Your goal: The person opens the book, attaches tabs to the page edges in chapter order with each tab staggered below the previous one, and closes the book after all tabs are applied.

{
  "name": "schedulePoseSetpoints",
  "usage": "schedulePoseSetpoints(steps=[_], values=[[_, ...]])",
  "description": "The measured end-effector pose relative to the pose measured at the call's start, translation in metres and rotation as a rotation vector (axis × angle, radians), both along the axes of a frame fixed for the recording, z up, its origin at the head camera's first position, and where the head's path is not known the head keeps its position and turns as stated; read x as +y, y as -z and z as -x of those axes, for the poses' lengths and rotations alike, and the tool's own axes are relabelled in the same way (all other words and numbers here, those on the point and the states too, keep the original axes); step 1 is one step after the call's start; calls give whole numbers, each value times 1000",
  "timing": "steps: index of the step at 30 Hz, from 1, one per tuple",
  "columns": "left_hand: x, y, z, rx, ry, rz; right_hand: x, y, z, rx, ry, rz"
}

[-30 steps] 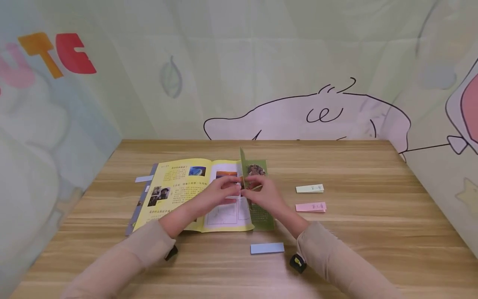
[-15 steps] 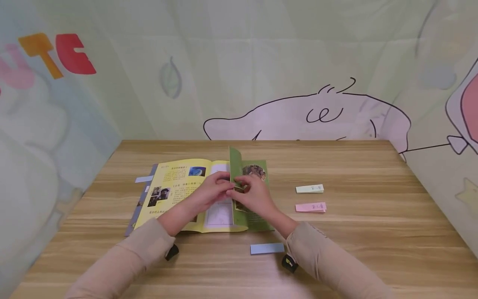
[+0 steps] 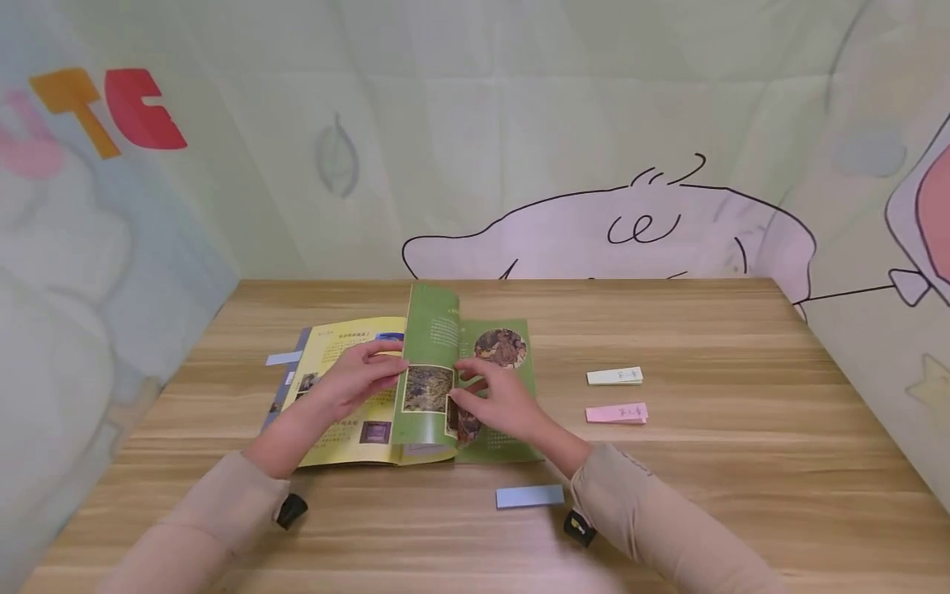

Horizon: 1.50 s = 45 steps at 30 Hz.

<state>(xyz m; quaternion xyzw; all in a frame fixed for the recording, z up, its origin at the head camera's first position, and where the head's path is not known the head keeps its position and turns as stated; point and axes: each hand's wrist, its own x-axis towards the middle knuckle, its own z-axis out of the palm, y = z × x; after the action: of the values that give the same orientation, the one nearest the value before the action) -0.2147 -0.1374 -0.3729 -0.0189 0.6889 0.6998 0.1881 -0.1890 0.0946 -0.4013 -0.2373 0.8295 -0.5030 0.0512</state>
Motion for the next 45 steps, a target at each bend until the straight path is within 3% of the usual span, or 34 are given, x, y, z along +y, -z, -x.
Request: schedulePoseSetpoints(steps=[8,15,20,40,45], values=[[-48,-6,-1,56,10,47,-7,3,-4,74,-243,-70],[-88,-5,-5,106,3,163,-20,1,-7,243,-384,-317],[-114,-1,-8,122,3,267,-35,0,-10,341,-485,-423],[-144,29,-5,57,-44,336,-53,1,-16,305,-566,-564],[-156,39,-1,69,-50,295,-58,1,-17,327,-562,-631]])
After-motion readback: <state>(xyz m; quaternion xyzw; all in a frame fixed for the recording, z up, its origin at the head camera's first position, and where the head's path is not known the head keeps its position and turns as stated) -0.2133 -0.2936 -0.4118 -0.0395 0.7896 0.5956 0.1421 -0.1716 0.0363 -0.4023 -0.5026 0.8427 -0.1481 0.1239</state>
